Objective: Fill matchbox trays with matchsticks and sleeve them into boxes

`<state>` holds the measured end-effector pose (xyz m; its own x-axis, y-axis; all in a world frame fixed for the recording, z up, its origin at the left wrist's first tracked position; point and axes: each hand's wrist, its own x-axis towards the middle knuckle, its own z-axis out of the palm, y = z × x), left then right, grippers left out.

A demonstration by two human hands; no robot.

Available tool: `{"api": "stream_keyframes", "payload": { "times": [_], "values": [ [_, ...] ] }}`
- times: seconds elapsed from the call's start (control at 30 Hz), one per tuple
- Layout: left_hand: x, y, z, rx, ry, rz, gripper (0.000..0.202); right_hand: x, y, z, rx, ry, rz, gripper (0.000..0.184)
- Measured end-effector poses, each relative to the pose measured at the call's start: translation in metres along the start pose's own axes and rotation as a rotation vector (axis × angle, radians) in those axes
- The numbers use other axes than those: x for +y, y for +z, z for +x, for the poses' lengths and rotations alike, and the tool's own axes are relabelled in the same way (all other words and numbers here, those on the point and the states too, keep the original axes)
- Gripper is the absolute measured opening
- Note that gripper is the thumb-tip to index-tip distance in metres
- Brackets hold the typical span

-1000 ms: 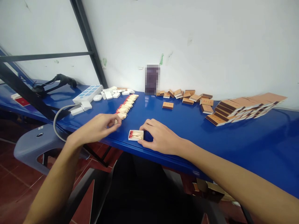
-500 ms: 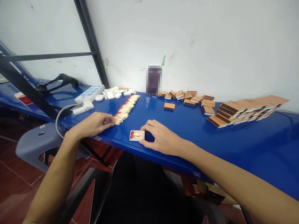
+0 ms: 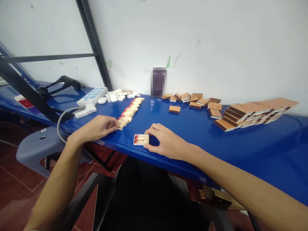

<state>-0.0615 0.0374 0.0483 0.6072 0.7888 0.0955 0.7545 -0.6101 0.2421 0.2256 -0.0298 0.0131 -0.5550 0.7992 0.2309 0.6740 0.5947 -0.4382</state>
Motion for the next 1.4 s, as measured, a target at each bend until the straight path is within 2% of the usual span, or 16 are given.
{"api": "stream_keyframes", "payload": {
  "times": [0.43,0.97,1.2,1.4],
  "values": [
    [0.006,0.004,0.003,-0.022,0.038,-0.048,0.019,0.000,-0.001,-0.001,-0.025,0.007,0.005,0.038],
    [0.010,0.008,0.001,-0.084,0.051,0.005,0.023,0.001,-0.001,0.000,-0.044,0.009,-0.004,0.038],
    [0.025,0.018,0.000,-0.093,0.097,0.078,0.021,-0.001,-0.001,0.000,-0.022,-0.006,0.002,0.035],
    [0.059,0.025,-0.001,0.073,0.207,0.005,0.020,0.000,0.002,0.001,0.002,-0.036,-0.031,0.030]
  ]
}}
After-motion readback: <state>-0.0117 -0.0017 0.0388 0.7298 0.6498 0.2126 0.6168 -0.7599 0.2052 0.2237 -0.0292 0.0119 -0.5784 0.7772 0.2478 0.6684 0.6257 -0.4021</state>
